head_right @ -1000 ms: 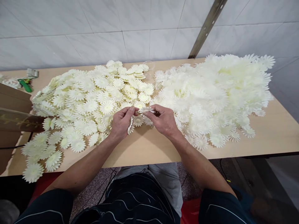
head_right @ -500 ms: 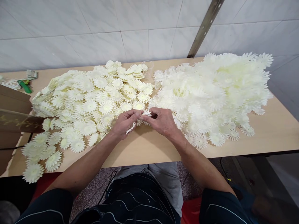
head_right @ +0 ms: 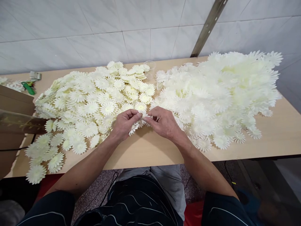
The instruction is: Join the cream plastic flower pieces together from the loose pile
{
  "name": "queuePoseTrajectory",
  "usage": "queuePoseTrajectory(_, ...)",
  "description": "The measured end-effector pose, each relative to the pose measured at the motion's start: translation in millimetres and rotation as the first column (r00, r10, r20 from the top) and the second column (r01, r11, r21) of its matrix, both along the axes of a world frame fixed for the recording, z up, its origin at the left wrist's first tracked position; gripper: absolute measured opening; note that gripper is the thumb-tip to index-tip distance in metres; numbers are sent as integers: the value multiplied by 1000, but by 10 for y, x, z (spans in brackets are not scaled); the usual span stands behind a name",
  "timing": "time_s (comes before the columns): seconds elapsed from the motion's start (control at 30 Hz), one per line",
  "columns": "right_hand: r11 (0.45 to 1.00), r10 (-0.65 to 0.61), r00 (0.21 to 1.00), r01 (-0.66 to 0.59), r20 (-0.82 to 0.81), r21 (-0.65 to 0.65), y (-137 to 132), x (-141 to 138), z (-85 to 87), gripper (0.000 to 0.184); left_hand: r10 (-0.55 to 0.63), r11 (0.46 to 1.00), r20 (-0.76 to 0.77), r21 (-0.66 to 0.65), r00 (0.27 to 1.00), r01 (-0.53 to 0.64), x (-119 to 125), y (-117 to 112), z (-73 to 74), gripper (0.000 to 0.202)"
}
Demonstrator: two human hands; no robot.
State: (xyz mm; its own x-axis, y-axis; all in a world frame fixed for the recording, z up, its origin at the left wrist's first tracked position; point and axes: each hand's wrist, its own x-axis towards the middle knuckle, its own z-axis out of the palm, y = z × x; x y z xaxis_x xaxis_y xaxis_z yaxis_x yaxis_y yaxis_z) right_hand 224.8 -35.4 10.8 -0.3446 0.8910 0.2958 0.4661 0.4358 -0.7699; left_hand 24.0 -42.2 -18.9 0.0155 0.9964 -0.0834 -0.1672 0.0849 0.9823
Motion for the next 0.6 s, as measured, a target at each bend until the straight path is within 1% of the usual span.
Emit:
queuePoseTrajectory(0.07, 999, -33, 999, 32, -17, -41, -6, 1, -2, 48, 8, 1000, -1, 12, 1000, -8, -5, -2, 3, 38)
queuePoseTrajectory(0.13, 992, -72, 997, 68, -38, -111, -21, -12, 4, 45, 13, 1000, 7, 13, 1000, -13, 4, -12, 13, 37)
queuePoseTrajectory(0.23, 978, -106, 992, 93, -62, -185, -52, -63, 24, 50, 43, 999, 32, -4, 999, -43, 38, -36, 43, 40)
queuePoseTrajectory(0.37, 970, -149, 986, 130, -77, -207, -80, -147, 56, 64, 74, 997, 60, -26, 995, -73, 88, -62, 85, 44)
queuePoseTrajectory(0.47, 957, -201, 976, 177, -87, -229, -92, -170, 68, 70, 74, 997, 50, -13, 996, -73, 104, -74, 98, 43)
queuePoseTrajectory(0.6, 958, -228, 973, 219, -30, -184, -106, -166, 81, 77, 56, 998, 65, 0, 996, -56, 98, -79, 92, 42)
